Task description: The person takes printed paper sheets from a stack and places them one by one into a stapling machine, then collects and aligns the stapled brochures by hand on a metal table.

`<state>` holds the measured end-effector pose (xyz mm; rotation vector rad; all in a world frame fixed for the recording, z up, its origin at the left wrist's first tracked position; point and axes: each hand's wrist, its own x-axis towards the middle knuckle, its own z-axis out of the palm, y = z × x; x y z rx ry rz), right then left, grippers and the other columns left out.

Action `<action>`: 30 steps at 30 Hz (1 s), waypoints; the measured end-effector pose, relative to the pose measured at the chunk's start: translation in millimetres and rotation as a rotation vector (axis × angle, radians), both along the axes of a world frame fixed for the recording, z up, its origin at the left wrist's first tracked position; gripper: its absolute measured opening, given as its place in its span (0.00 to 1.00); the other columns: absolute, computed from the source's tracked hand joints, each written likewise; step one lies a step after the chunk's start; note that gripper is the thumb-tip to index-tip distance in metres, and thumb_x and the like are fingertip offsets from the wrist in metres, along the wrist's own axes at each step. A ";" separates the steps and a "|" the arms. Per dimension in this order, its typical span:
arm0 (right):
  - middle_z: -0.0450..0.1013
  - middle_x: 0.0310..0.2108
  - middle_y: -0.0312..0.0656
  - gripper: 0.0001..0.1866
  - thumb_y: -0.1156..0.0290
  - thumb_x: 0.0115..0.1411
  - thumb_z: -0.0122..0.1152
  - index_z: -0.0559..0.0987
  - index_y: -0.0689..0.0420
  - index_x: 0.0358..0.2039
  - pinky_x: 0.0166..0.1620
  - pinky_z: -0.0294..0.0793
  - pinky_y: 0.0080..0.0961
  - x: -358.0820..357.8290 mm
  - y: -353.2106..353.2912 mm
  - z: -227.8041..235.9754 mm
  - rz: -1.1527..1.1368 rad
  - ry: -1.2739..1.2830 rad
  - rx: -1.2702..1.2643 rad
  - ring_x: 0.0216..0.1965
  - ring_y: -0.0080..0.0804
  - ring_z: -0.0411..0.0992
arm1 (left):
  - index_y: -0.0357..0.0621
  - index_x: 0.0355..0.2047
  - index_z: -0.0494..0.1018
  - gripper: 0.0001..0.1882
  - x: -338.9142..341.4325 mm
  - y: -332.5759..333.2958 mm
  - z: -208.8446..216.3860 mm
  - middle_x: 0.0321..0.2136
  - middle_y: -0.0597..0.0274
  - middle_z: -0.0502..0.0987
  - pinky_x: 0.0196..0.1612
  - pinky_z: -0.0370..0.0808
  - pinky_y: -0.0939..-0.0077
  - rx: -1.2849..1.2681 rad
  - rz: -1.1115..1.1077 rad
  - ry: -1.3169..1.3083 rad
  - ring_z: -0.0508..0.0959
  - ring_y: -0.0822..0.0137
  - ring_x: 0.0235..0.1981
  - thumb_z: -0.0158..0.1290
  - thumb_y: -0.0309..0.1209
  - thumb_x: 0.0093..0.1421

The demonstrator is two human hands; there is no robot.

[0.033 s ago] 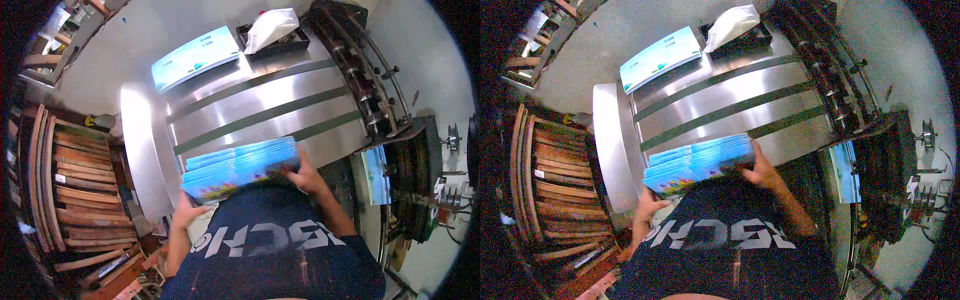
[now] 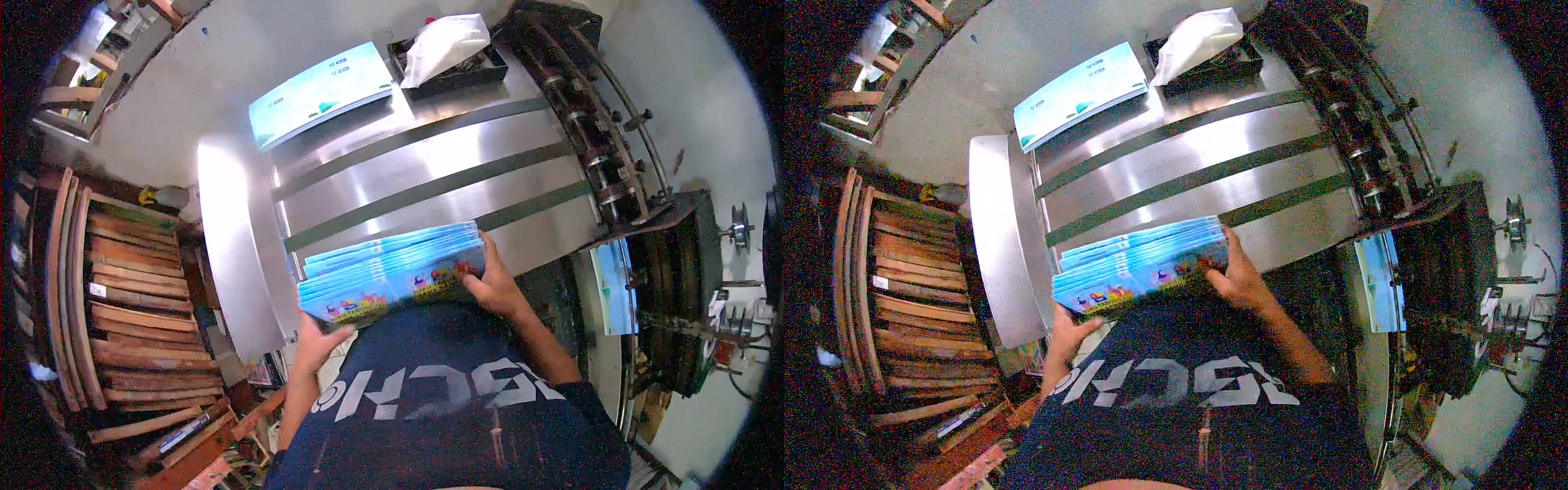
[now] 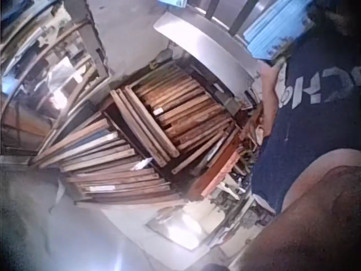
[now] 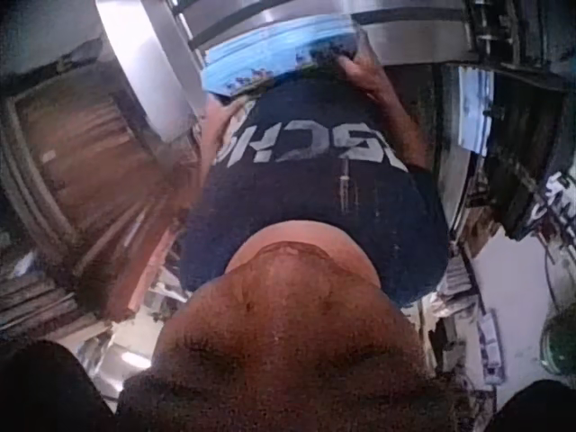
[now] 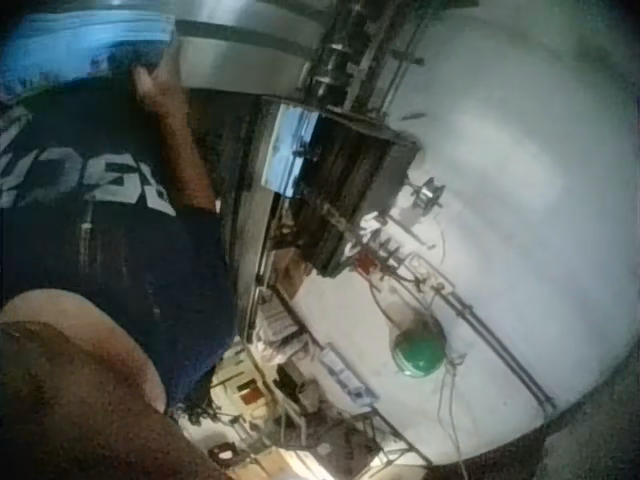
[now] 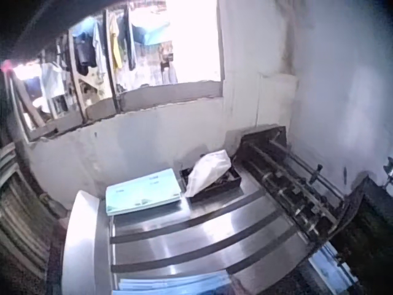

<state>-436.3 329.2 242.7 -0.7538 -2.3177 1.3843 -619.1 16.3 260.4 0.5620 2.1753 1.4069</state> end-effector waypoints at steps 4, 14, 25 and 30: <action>0.68 0.45 0.40 0.33 0.75 0.53 0.66 0.59 0.55 0.55 0.52 0.69 0.30 -8.7 9.7 1.5 0.049 0.356 -0.332 0.47 0.32 0.68 | 0.40 0.65 0.43 0.54 -2.4 41.7 33.9 0.55 0.54 0.63 0.60 0.61 0.65 0.275 0.239 -0.147 0.66 0.60 0.54 0.66 0.25 0.44; 0.70 0.43 0.37 0.31 0.79 0.43 0.68 0.67 0.52 0.49 0.50 0.68 0.26 -0.7 17.2 34.2 0.226 0.223 -0.262 0.45 0.28 0.69 | 0.45 0.54 0.59 0.42 -9.5 27.6 7.5 0.53 0.55 0.65 0.57 0.65 0.68 0.232 0.039 0.131 0.68 0.63 0.53 0.66 0.20 0.38; 0.72 0.36 0.35 0.18 0.81 0.44 0.65 0.70 0.54 0.35 0.43 0.68 0.21 -10.6 27.4 13.8 0.129 0.166 -0.286 0.39 0.21 0.68 | 0.38 0.64 0.47 0.59 -48.2 20.3 83.3 0.62 0.48 0.55 0.63 0.55 0.60 -0.030 -0.358 0.086 0.58 0.54 0.63 0.70 0.43 0.38; 0.72 0.34 0.33 0.18 0.80 0.44 0.67 0.70 0.56 0.35 0.43 0.69 0.22 -17.4 29.0 17.4 0.106 0.095 -0.241 0.37 0.21 0.70 | 0.34 0.66 0.40 0.67 -14.5 84.2 138.4 0.68 0.45 0.38 0.67 0.38 0.52 -0.412 -0.674 0.750 0.39 0.48 0.69 0.64 0.61 0.38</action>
